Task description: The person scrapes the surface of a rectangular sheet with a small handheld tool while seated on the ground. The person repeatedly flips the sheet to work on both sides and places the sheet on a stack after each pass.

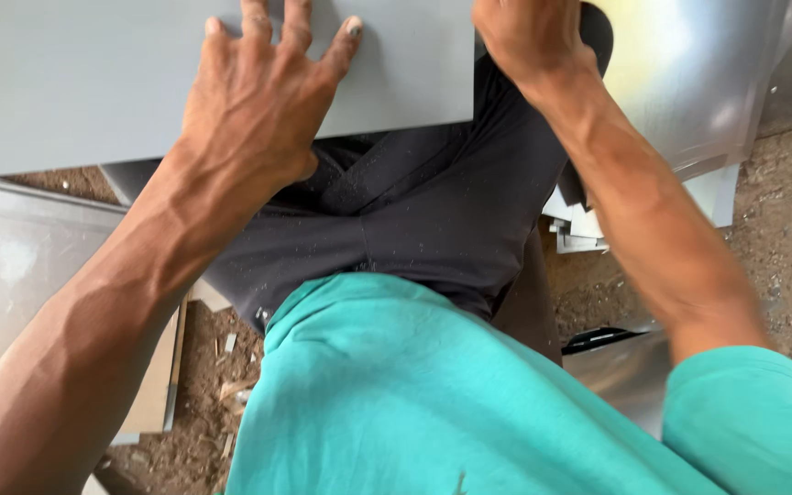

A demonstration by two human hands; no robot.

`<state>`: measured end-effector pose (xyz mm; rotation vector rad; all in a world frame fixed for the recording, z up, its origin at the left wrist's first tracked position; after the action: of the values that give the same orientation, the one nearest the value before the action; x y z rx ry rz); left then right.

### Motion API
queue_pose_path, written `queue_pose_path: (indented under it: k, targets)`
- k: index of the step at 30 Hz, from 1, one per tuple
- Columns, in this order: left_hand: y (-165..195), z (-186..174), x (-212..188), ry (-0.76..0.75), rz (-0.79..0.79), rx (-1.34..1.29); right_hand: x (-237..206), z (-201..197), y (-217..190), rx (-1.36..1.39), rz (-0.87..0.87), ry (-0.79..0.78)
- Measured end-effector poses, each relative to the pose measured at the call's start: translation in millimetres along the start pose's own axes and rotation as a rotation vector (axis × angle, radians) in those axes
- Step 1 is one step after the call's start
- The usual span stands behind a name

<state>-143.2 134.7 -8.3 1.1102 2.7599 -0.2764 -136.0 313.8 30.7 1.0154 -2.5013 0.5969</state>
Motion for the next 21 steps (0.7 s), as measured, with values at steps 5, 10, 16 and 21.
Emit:
queue_pose_path:
  k: [5,10,16,21]
  targets:
    - [-3.3,-17.0,10.4,0.089,-0.057,0.129,-31.7,-7.6,-94.6,0.284,0.047,-0.16]
    - [8.4,-15.1,25.9,0.063,-0.012,0.016,-117.8,-6.3,-59.8,0.959,0.832,0.245]
    - [20.9,-16.7,23.7,0.231,-0.019,0.134,-126.9,-30.2,-12.7,0.542,0.944,0.438]
    - [16.5,-16.4,24.4,0.247,-0.046,0.145,-88.6,-29.9,-34.2,0.224,0.663,0.335]
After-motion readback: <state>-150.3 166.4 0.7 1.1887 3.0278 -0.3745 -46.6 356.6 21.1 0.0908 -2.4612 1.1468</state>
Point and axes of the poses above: each hand's wrist, its own x-axis towards the middle knuckle, its own z-axis out of the palm, y = z × x, the point moved 8 cm from there along x, towards the middle knuckle, and after that the axes turned 14 degrees about x, right-handed, at the moved point
